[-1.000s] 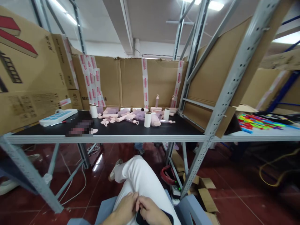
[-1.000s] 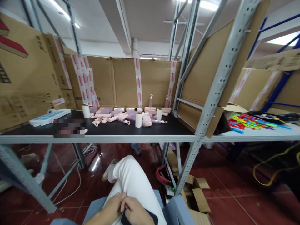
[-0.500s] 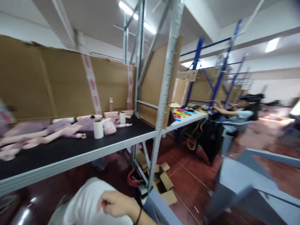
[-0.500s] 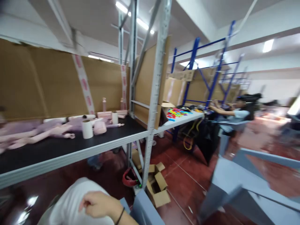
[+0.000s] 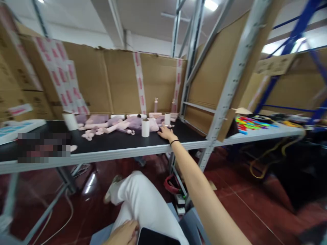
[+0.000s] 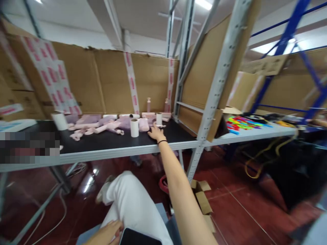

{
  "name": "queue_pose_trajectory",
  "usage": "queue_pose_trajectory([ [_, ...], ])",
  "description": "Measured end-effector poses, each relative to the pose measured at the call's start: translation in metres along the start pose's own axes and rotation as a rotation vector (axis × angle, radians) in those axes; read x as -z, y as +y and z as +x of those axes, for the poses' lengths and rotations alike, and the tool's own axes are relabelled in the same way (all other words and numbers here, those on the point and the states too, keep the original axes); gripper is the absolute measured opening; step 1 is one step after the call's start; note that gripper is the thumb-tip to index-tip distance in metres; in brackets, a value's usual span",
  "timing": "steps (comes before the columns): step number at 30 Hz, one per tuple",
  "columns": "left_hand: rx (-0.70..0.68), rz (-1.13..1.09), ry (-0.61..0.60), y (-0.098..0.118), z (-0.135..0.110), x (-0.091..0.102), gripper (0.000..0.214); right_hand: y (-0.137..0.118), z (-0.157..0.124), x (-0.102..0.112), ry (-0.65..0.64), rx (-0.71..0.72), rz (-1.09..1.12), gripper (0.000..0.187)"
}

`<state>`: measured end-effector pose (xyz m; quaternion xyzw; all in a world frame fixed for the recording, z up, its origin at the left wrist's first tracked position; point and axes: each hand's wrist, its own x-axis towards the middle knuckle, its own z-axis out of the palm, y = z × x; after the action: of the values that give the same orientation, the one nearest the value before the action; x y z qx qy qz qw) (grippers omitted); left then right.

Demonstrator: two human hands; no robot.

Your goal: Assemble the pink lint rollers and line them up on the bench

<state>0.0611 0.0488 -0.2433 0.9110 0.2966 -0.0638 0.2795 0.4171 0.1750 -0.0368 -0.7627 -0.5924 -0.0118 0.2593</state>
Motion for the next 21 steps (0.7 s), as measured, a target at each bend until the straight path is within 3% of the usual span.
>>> queue_pose_trajectory([
  [5, -0.013, 0.039, -0.014, -0.004, -0.005, 0.005, 0.023, 0.015, 0.016, -0.01, 0.054, -0.015, -0.102, 0.066],
  [8, -0.122, 0.025, 0.028, 0.006, 0.009, 0.032, 0.024, 0.019, 0.037, 0.0, 0.046, 0.034, -0.16, 0.06],
  [10, -0.223, -0.01, 0.149, 0.022, 0.023, 0.071, 0.029, 0.022, 0.054, 0.004, -0.047, 0.077, -0.191, 0.05],
  [16, -0.406, -0.084, 0.711, 0.067, 0.06, 0.222, 0.027, 0.024, 0.086, 0.006, -0.263, 0.191, -0.26, 0.03],
  [18, -0.389, -0.148, 0.83, 0.07, 0.074, 0.26, 0.023, 0.022, 0.094, 0.014, -0.274, 0.252, -0.254, 0.021],
  [21, -0.348, -0.207, 0.903, 0.067, 0.104, 0.298, 0.033, 0.02, 0.105, 0.032, -0.22, 0.317, -0.238, 0.016],
])
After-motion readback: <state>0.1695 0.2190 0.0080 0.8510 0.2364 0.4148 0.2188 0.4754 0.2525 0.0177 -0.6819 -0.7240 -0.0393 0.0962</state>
